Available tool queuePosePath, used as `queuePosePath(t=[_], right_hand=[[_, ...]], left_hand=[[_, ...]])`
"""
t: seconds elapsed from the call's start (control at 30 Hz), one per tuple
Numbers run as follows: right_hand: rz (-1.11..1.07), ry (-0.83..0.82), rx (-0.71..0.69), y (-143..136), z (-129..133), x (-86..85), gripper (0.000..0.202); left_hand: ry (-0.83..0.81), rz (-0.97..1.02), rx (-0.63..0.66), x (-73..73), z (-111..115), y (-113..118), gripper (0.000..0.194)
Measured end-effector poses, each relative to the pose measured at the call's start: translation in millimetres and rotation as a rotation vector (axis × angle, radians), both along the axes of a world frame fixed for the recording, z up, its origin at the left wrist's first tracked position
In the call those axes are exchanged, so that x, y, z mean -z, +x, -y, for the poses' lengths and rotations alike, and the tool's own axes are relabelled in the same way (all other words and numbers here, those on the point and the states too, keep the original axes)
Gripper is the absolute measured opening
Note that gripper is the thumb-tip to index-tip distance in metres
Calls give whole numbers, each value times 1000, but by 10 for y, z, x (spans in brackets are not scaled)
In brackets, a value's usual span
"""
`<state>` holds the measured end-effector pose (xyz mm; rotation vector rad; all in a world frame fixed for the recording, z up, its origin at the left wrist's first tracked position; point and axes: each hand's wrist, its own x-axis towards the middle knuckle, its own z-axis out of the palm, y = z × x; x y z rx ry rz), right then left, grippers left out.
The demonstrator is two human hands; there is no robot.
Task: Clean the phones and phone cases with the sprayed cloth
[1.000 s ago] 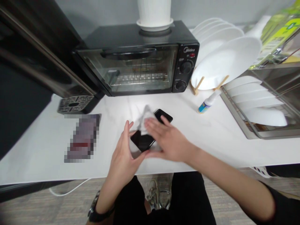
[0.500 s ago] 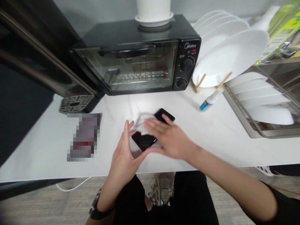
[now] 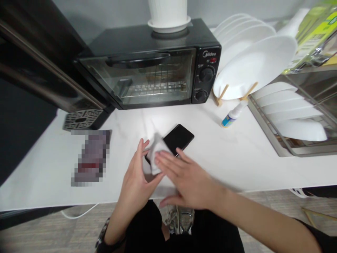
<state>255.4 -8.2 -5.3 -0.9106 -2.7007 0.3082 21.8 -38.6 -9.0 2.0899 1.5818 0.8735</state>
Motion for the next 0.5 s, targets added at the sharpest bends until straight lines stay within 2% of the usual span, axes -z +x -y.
queuePosePath(t=[0.07,0.17,0.2,0.27,0.33,0.37,0.47,0.5], right_hand=[[6,-7,-30,-11,17,-3,102],[2,88,219,16,-29,3,92],[3,92,231,20,-38,4,96],[3,27,69,7,-36,1,103],[1,-30,-59,-16,-31,-4,102],[0,-21,-22,-25,-35,-5,97],[-17,67,254,-55,-56,-6,89],[-22,66,252,-70,-54,-7,95]], left_hand=[[1,-6,6,5,-6,-5,111],[1,3,13,5,-10,-7,115],[0,7,15,5,-10,-8,117],[1,10,22,5,-11,-10,116],[3,10,26,6,-14,-14,116],[2,10,23,5,-15,-16,116],[-8,12,10,1,-18,-16,122],[-10,13,8,0,-18,-15,124]])
